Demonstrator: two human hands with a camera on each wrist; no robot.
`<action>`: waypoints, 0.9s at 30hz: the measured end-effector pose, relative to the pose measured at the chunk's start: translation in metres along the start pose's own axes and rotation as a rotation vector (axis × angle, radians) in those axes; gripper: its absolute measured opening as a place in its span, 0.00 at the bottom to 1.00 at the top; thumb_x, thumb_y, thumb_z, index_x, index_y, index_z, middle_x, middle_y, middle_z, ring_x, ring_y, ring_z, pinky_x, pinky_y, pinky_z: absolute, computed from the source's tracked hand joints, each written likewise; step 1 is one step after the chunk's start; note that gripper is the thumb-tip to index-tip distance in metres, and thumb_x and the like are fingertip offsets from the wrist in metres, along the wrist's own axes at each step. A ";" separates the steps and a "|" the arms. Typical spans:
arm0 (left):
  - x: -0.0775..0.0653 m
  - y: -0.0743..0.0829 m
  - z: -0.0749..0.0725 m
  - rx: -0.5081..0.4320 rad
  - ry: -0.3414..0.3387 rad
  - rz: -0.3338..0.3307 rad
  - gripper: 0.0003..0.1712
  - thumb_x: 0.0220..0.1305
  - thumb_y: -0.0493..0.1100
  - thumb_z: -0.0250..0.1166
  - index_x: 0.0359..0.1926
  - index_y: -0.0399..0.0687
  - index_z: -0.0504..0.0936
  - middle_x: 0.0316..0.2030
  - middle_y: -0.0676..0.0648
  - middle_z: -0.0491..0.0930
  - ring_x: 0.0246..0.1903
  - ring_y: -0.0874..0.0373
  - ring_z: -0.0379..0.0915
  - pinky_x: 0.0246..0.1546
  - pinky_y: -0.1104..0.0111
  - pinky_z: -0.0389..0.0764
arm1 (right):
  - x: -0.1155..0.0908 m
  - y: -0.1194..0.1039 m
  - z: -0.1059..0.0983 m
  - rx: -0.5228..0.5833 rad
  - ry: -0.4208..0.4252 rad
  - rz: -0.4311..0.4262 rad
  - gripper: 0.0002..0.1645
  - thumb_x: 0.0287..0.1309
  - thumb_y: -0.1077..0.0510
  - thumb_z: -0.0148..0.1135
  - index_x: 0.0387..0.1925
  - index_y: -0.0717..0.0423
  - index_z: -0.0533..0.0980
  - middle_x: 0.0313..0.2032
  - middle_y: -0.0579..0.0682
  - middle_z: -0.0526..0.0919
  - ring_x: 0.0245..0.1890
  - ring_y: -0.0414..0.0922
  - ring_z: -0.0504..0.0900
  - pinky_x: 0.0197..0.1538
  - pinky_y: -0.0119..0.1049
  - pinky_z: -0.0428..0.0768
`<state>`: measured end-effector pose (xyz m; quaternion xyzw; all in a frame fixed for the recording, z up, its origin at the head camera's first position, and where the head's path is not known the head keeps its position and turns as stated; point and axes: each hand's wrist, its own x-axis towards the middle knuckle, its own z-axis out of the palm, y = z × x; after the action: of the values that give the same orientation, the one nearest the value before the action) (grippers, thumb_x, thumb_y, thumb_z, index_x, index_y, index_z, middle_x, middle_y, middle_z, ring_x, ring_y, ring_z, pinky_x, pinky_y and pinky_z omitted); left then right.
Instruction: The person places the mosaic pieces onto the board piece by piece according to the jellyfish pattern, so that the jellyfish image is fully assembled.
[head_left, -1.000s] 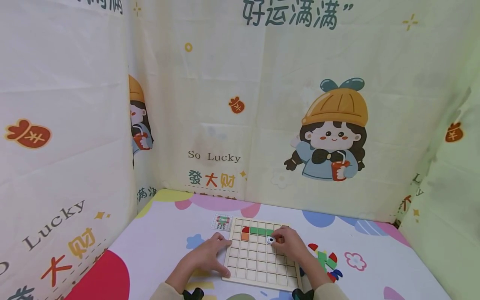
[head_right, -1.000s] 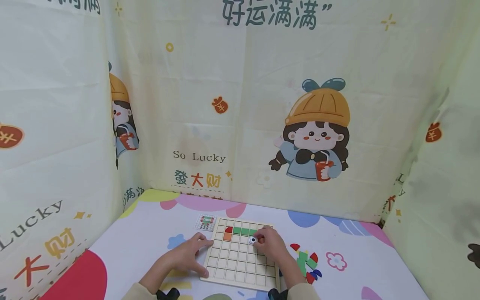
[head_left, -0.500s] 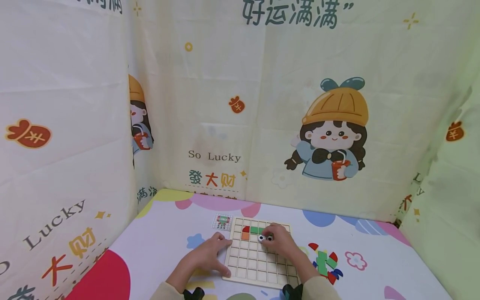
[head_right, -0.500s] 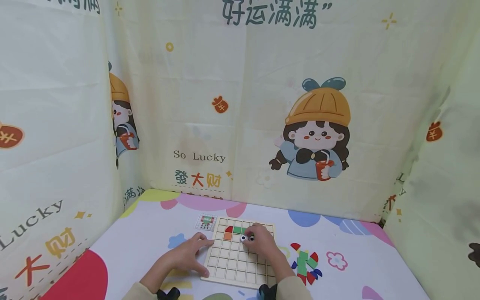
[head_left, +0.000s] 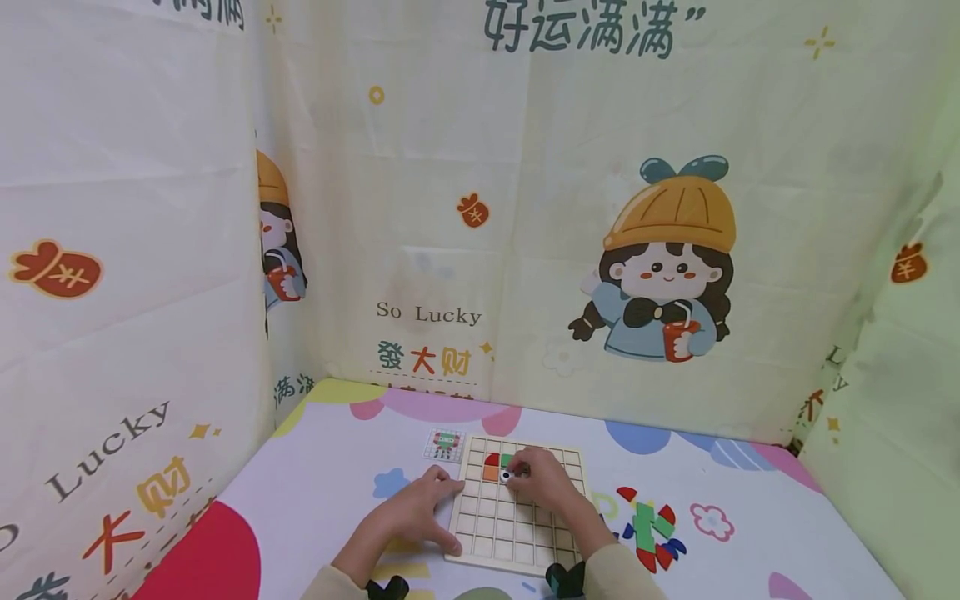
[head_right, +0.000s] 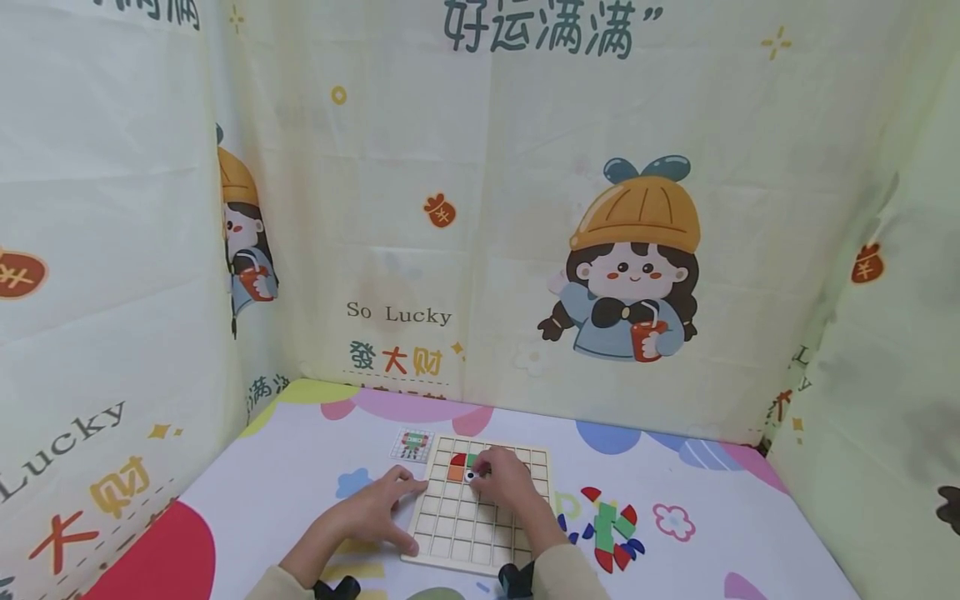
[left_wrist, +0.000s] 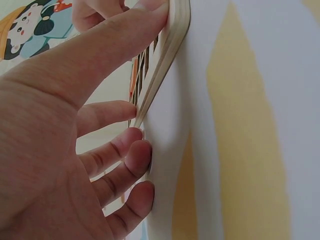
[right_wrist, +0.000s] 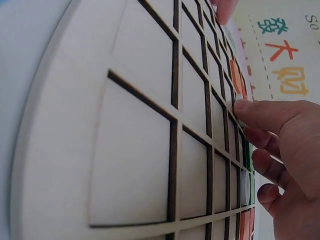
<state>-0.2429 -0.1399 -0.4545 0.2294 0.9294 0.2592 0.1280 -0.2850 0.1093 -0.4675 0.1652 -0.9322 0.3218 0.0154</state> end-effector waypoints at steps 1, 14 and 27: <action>0.000 0.000 0.000 0.001 0.001 -0.001 0.52 0.39 0.62 0.78 0.67 0.53 0.71 0.50 0.53 0.65 0.45 0.57 0.65 0.48 0.63 0.72 | 0.001 0.000 0.000 0.002 -0.001 0.010 0.05 0.52 0.60 0.70 0.32 0.54 0.83 0.32 0.45 0.80 0.32 0.39 0.74 0.36 0.34 0.74; 0.001 0.000 0.001 0.003 0.001 -0.002 0.52 0.39 0.62 0.78 0.67 0.53 0.71 0.50 0.52 0.66 0.45 0.57 0.65 0.50 0.60 0.73 | -0.001 0.003 0.001 0.019 0.013 0.018 0.09 0.51 0.59 0.71 0.36 0.54 0.82 0.29 0.44 0.78 0.30 0.40 0.71 0.34 0.34 0.70; -0.001 0.002 0.000 0.011 0.012 0.006 0.53 0.38 0.62 0.79 0.67 0.52 0.71 0.51 0.52 0.66 0.45 0.56 0.65 0.49 0.60 0.73 | -0.021 0.017 -0.017 0.007 0.067 0.087 0.13 0.52 0.57 0.71 0.41 0.54 0.83 0.32 0.45 0.79 0.34 0.41 0.72 0.38 0.35 0.74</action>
<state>-0.2410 -0.1390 -0.4530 0.2314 0.9309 0.2559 0.1205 -0.2723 0.1389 -0.4669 0.1136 -0.9362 0.3310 0.0320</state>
